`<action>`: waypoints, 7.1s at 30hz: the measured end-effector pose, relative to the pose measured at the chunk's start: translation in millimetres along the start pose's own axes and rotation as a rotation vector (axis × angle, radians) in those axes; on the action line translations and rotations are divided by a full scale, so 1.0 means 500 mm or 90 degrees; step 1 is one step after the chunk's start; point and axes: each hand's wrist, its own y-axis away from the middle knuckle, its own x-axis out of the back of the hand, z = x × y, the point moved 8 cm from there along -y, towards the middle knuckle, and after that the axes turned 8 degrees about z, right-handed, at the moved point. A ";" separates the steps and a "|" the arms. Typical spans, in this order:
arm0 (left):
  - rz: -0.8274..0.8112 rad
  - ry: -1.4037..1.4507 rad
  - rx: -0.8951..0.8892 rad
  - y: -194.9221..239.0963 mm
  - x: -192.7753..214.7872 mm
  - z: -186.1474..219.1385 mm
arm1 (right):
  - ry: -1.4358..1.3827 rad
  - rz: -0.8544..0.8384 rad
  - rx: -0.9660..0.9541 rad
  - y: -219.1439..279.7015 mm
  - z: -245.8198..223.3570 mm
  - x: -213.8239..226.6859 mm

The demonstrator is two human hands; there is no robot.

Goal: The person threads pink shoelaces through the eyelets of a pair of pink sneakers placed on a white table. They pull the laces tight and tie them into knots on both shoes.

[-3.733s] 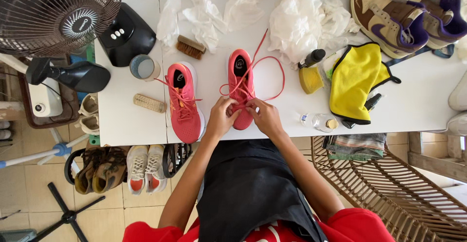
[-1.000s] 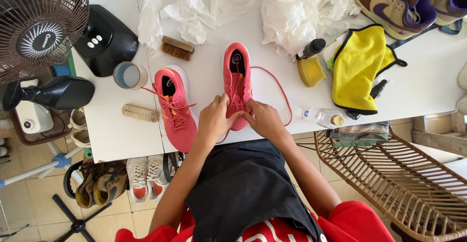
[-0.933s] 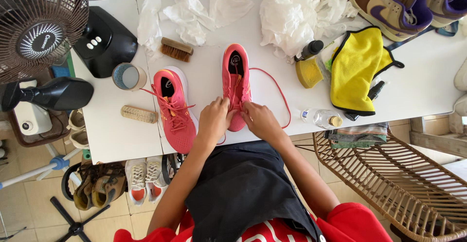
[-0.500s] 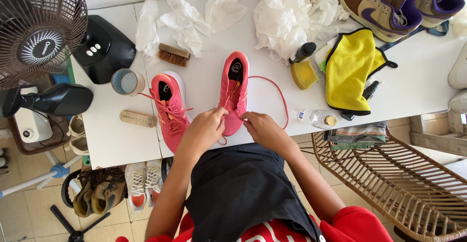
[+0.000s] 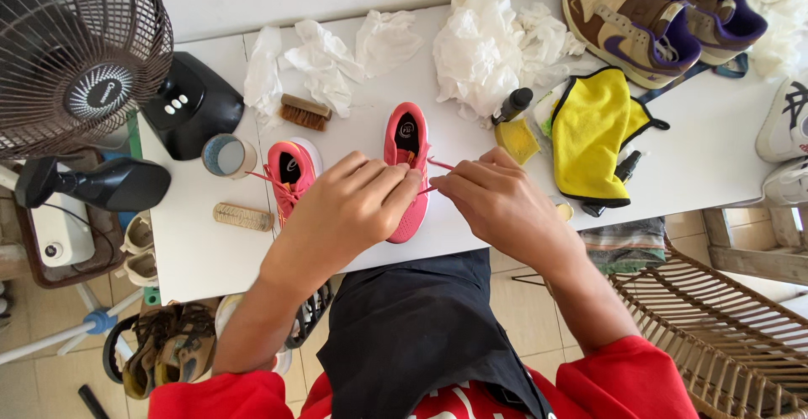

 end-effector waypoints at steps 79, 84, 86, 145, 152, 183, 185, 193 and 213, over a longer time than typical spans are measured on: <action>0.045 0.500 0.157 -0.482 0.370 -0.119 | -0.451 0.476 -0.078 -0.240 -0.017 0.446; 0.051 0.480 0.170 -0.479 0.377 -0.119 | -0.478 0.467 -0.072 -0.243 -0.015 0.444; 0.049 0.482 0.179 -0.480 0.377 -0.119 | -0.473 0.467 -0.063 -0.243 -0.019 0.448; 0.062 0.586 0.916 0.520 -0.510 -0.015 | -0.125 0.005 -0.339 0.216 0.200 -0.481; 0.089 0.335 0.699 0.431 -0.399 -0.031 | -0.075 -0.067 -0.265 0.176 0.169 -0.446; -0.296 1.181 0.503 0.354 -0.252 0.009 | 0.007 -0.302 -0.200 0.156 0.181 -0.460; -0.390 0.931 0.592 0.353 -0.274 -0.019 | -0.026 -0.347 -0.212 0.136 0.168 -0.449; -0.350 0.499 0.763 0.391 -0.395 -0.042 | -0.072 -0.495 -0.231 0.138 0.203 -0.504; -0.374 0.452 0.657 0.400 -0.426 -0.084 | 0.039 -0.418 -0.183 0.154 0.179 -0.538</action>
